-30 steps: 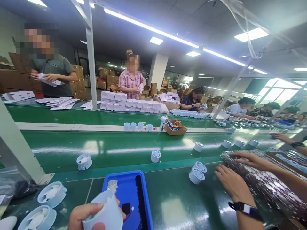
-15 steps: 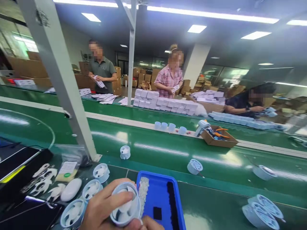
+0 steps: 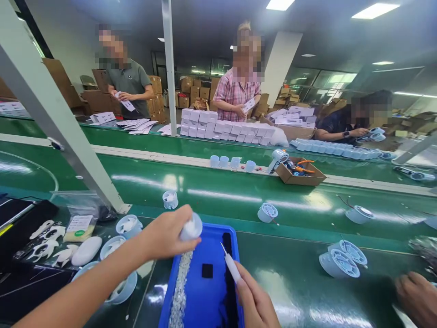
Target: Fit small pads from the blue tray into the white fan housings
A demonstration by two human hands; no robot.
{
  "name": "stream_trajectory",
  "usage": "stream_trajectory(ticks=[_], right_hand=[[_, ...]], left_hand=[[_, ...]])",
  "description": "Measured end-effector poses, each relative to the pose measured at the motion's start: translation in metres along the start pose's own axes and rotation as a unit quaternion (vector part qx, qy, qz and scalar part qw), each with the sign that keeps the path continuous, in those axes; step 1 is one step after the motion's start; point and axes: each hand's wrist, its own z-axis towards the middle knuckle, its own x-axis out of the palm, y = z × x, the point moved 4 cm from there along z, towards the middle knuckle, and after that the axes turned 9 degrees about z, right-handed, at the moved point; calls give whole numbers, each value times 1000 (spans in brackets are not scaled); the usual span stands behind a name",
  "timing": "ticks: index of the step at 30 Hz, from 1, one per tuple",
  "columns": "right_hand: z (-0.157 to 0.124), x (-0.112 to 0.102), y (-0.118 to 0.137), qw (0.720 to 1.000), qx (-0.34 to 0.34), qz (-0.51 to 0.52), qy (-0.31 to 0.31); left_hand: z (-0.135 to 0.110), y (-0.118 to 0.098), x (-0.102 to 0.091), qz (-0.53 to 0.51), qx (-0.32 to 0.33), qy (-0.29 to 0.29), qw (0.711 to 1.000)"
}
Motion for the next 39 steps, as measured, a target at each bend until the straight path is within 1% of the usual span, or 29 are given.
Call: stream_trajectory(ticks=[1, 4, 6, 8, 9, 11, 12, 14, 16, 18, 19, 21, 23, 26, 28, 29, 31, 35, 39], right_hand=[[3, 0, 6, 1000, -15, -19, 10], [12, 11, 24, 994, -31, -74, 71], [15, 22, 31, 991, -50, -73, 100], [16, 32, 31, 989, -85, -42, 116], [16, 36, 28, 987, -94, -22, 126], [15, 43, 16, 984, -90, 19, 151], [14, 45, 9, 983, -79, 33, 164], [12, 47, -3, 979, -58, 47, 189], [11, 48, -10, 974, -47, 47, 217], [10, 50, -14, 968, -38, 44, 244], [9, 51, -14, 966, -36, 43, 254], [9, 52, -16, 963, -34, 36, 263], [8, 52, -16, 963, -33, 27, 266], [7, 53, -18, 963, -28, 15, 269], [7, 53, -18, 961, -27, 12, 274], [7, 53, -18, 961, -28, 12, 276], [8, 53, -18, 960, -31, 12, 279], [8, 52, -18, 961, -30, 1, 276], [7, 47, -15, 963, -33, -9, 267]], left_hand=[[19, 3, 4, 9, -12, 8, 1000], [73, 9, 26, 23, -1, 47, 999], [99, 10, 41, 36, 7, 67, 997], [112, 11, 53, 38, 16, 90, 995], [114, 12, 56, 36, 19, 99, 994], [111, 21, 57, 34, 6, 108, 994], [107, 29, 56, 36, -14, 109, 993], [97, 51, 54, 44, -74, 117, 989], [86, 73, 52, 44, -125, 133, 982], [75, 87, 47, 30, -143, 132, 980], [70, 91, 43, 19, -144, 119, 982], [59, 92, 28, -3, -148, 67, 987], [44, 87, 7, -23, -156, 4, 988], [13, 73, -24, -51, -165, -72, 982], [-10, 64, -39, -76, -170, -122, 975], [-22, 60, -43, -90, -177, -146, 969], [-43, 53, -43, -119, -197, -176, 957], [-77, 44, -24, -185, -254, -182, 932], [-103, 46, -3, -279, -332, -186, 882]])
